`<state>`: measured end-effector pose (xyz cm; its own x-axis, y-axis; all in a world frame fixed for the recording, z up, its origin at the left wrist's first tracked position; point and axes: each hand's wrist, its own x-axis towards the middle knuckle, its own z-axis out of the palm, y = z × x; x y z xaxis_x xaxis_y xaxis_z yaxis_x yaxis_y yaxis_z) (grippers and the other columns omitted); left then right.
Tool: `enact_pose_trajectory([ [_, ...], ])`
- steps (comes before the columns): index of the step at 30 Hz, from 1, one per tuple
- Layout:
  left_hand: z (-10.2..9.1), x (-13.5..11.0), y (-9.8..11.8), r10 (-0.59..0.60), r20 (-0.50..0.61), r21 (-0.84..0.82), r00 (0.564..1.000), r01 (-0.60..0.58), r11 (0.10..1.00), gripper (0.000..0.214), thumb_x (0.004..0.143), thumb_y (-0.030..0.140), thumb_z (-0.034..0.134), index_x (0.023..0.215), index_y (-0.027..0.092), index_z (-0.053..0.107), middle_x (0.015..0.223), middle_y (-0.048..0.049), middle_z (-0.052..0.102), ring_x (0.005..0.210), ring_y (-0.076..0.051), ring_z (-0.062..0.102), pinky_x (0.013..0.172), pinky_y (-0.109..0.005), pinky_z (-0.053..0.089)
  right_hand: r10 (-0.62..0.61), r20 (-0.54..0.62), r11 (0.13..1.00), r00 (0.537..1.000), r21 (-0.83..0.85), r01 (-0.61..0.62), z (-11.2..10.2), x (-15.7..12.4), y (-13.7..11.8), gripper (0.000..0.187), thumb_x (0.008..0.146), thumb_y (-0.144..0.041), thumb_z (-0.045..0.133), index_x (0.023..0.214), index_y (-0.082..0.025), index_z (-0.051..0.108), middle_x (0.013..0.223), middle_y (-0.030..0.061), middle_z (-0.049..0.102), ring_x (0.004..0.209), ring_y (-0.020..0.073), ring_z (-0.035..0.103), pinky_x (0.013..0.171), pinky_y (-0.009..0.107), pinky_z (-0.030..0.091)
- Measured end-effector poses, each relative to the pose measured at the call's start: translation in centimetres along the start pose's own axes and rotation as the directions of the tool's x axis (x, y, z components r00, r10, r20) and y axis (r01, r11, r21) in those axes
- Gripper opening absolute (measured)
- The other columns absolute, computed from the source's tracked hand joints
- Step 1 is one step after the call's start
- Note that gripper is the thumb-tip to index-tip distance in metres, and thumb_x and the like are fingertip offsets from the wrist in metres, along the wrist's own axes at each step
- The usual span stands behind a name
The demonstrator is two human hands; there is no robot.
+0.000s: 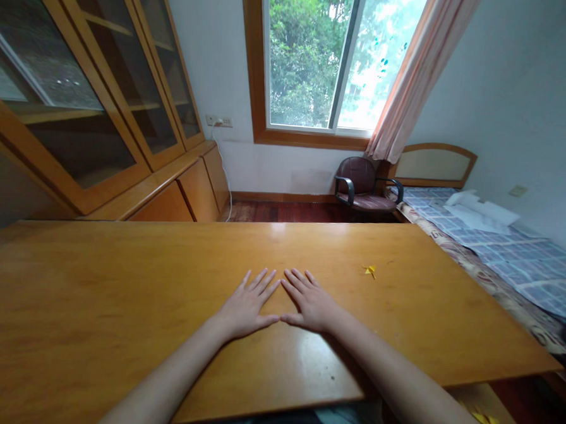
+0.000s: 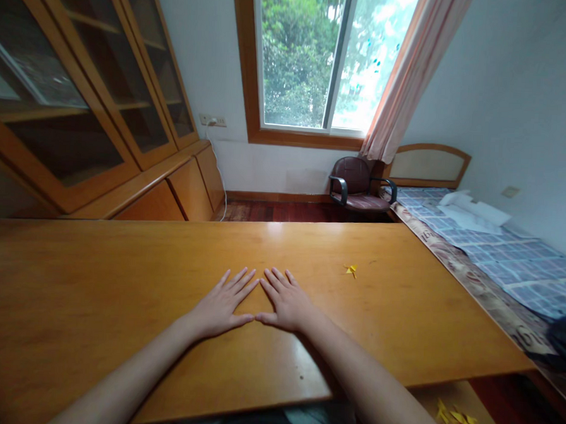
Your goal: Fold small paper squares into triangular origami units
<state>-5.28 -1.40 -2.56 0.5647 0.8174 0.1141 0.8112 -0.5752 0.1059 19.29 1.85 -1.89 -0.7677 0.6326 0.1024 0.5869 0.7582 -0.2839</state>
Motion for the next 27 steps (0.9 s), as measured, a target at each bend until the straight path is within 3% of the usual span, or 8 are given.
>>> enact_pose_trajectory([
  [5, -0.1, 0.0, 0.0, -0.009, -0.005, -0.012, 1.000, 0.009, 1.000, 0.082, 0.089, 0.071, 0.039, 0.156, 0.028, 0.019, 0.161, -0.0072, 0.024, 0.149, -0.030, 0.021, 0.120, -0.055, 0.008, 0.000, -0.013, 1.000, 1.000, 0.011, 0.001, -0.1, 0.0, -0.1, 0.088, 0.087, -0.069, 0.051, 0.154, -0.016, 0.028, 0.160, 0.0147, 0.020, 0.149, 0.0312, 0.015, 0.121, 0.053, 0.010],
  [10, 0.1, -0.1, -0.4, -0.026, -0.066, -0.040, 0.997, 0.023, 0.999, 0.070, 0.093, 0.060, 0.043, 0.153, 0.026, 0.031, 0.158, -0.0078, 0.033, 0.146, -0.029, 0.028, 0.120, -0.055, 0.018, 0.006, -0.080, 0.999, 0.997, 0.046, -0.002, 0.1, -0.1, -0.1, 0.081, 0.087, -0.062, 0.058, 0.150, -0.015, 0.038, 0.157, 0.0146, 0.032, 0.146, 0.0320, 0.024, 0.120, 0.053, 0.016],
  [14, 0.1, -0.2, -1.0, -0.041, -0.152, -0.115, 0.988, 0.023, 0.993, 0.046, 0.096, 0.043, 0.047, 0.139, 0.025, 0.052, 0.146, -0.0068, 0.052, 0.138, -0.026, 0.042, 0.116, -0.052, 0.030, 0.032, -0.211, 0.988, 0.977, 0.155, 0.001, 0.2, -0.2, 0.3, 0.055, 0.089, -0.044, 0.064, 0.137, -0.019, 0.056, 0.143, 0.0126, 0.053, 0.135, 0.0296, 0.043, 0.116, 0.049, 0.029],
  [17, -0.1, -0.4, -1.4, -0.074, -0.262, -0.234, 0.962, 0.011, 0.972, 0.028, 0.097, 0.030, 0.047, 0.116, 0.024, 0.067, 0.123, -0.0053, 0.069, 0.119, -0.021, 0.059, 0.106, -0.043, 0.045, 0.095, -0.305, 0.945, 0.947, 0.326, 0.011, 0.2, -0.2, 1.0, 0.026, 0.089, -0.030, 0.064, 0.112, -0.020, 0.070, 0.117, 0.0099, 0.068, 0.112, 0.0240, 0.059, 0.100, 0.040, 0.045],
  [19, -0.3, -0.6, -1.5, -0.099, -0.309, -0.308, 0.946, -0.001, 0.951, 0.023, 0.097, 0.026, 0.048, 0.104, 0.023, 0.069, 0.109, -0.0050, 0.072, 0.105, -0.019, 0.064, 0.096, -0.036, 0.051, 0.186, -0.322, 0.881, 0.928, 0.473, -0.012, 0.2, -0.2, 1.6, 0.013, 0.087, -0.026, 0.064, 0.094, -0.019, 0.073, 0.097, 0.0072, 0.071, 0.093, 0.0205, 0.064, 0.088, 0.035, 0.050],
  [22, -0.6, -0.7, -1.4, -0.106, -0.327, -0.363, 0.939, -0.021, 0.931, 0.021, 0.097, 0.024, 0.048, 0.099, 0.022, 0.069, 0.100, -0.0051, 0.073, 0.095, -0.018, 0.065, 0.088, -0.034, 0.053, 0.359, -0.281, 0.734, 0.890, 0.674, -0.083, 0.2, -0.4, 2.6, 0.012, 0.084, -0.029, 0.066, 0.080, -0.018, 0.070, 0.080, 0.0043, 0.070, 0.077, 0.0180, 0.063, 0.075, 0.031, 0.050],
  [27, -0.9, -0.7, -1.2, -0.089, -0.303, -0.392, 0.949, -0.038, 0.919, 0.020, 0.097, 0.023, 0.048, 0.099, 0.022, 0.068, 0.098, -0.0048, 0.072, 0.093, -0.018, 0.064, 0.087, -0.034, 0.051, 0.520, -0.149, 0.347, 0.841, 0.937, -0.049, 0.2, -0.8, 4.1, 0.024, 0.075, -0.039, 0.077, 0.080, -0.016, 0.070, 0.076, 0.0025, 0.069, 0.072, 0.0162, 0.061, 0.069, 0.028, 0.047],
])
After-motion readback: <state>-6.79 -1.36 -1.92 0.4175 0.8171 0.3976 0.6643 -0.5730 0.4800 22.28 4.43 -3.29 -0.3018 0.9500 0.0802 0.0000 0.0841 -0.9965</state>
